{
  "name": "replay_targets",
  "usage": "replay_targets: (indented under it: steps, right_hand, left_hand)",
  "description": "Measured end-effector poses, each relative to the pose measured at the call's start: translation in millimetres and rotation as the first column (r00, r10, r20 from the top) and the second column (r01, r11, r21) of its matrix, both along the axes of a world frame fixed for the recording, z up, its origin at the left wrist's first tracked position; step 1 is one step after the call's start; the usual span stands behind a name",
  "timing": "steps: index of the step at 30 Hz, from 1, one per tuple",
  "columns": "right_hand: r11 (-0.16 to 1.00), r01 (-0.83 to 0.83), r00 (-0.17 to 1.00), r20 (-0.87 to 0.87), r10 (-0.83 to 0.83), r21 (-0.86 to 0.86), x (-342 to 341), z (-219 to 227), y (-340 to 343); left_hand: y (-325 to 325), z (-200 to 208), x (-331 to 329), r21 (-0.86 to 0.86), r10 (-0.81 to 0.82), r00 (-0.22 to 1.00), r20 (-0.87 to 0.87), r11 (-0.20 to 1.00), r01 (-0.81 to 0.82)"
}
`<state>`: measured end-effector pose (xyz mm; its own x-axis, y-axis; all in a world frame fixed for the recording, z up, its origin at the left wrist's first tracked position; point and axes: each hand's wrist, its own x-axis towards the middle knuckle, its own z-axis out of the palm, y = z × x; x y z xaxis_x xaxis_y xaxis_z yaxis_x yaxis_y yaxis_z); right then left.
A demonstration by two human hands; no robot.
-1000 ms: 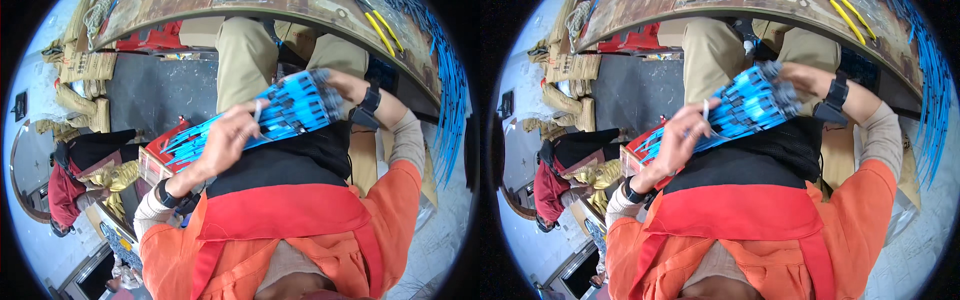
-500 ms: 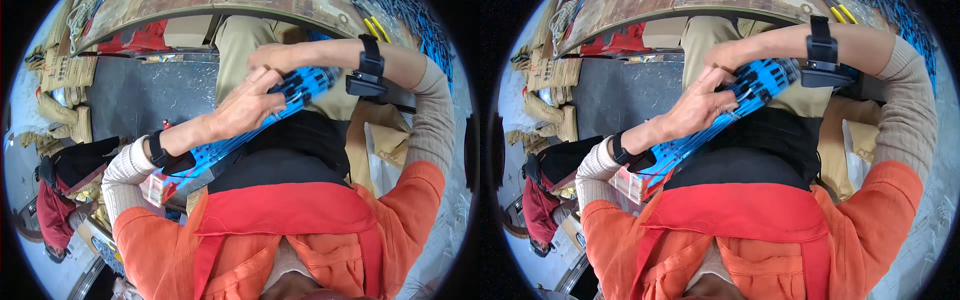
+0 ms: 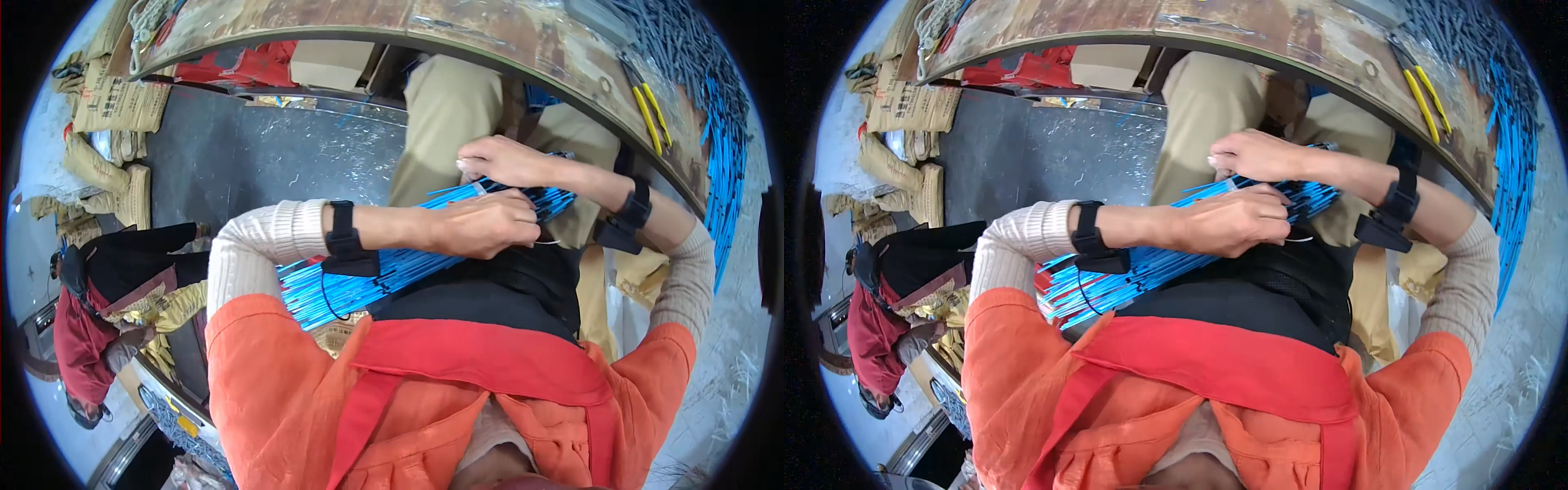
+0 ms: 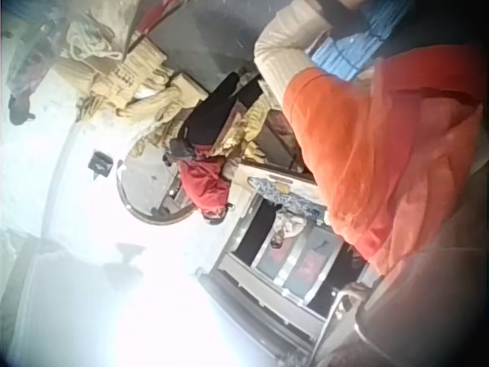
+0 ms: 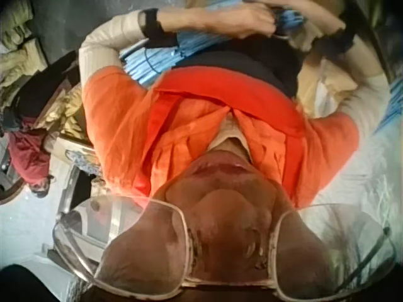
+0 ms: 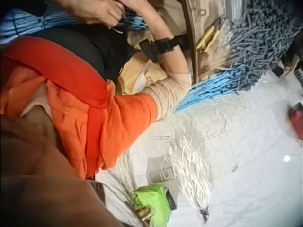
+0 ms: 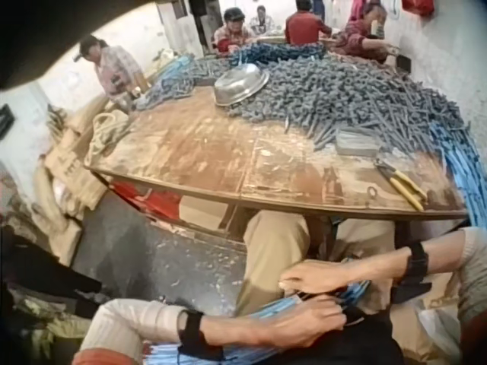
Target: Assembling, bundling, and organizing blue electrical cables at a factory workstation.
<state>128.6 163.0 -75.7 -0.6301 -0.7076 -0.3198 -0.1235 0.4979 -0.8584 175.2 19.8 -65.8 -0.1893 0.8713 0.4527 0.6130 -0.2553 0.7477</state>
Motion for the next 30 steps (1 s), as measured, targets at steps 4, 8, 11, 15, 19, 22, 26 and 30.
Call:
replay_targets:
  steps: [4, 8, 11, 15, 19, 22, 26, 30]
  right_hand:
    - [0.996, 0.088, 0.995, -0.047, -0.089, -0.014, 11, -1, -4]
    - [0.976, 0.210, 0.974, -0.068, -0.214, -0.060, 10, 8, -7]
    - [0.984, 0.109, 0.940, -0.307, -0.147, -0.137, 5, -7, -7]
    - [0.977, -0.017, 0.884, -0.459, -0.083, -0.210, -7, -33, -7]
    - [0.944, -0.060, 0.842, -0.524, -0.127, -0.326, -8, -47, -3]
    - [0.934, 0.013, 0.869, -0.458, -0.188, -0.358, -10, -46, 5]
    - [0.897, 0.236, 0.883, -0.304, -0.359, -0.373, 9, -36, 17]
    - [0.844, 0.353, 0.732, -0.442, -0.518, -0.404, 27, -20, 18]
  left_hand:
    - [2, -7, 12, 0.048, 0.067, 0.993, 0.095, 0.996, -0.071]
    - [-1, -13, 14, 0.054, 0.138, 0.978, 0.158, 0.988, -0.148]
    - [-4, -15, 9, 0.051, 0.184, 0.963, 0.200, 0.979, -0.197]
    - [5, -17, -3, 0.026, 0.239, 0.928, 0.285, 0.966, -0.257]
    - [8, -22, -4, -0.075, 0.272, 0.901, 0.338, 0.962, -0.262]
    - [13, -13, -15, -0.055, 0.248, 0.912, 0.327, 0.968, -0.244]
    - [0, 9, -33, -0.219, 0.206, 0.967, 0.152, 0.961, -0.171]
    - [-24, 20, -43, -0.111, 0.314, 0.943, -0.109, 0.939, -0.325]
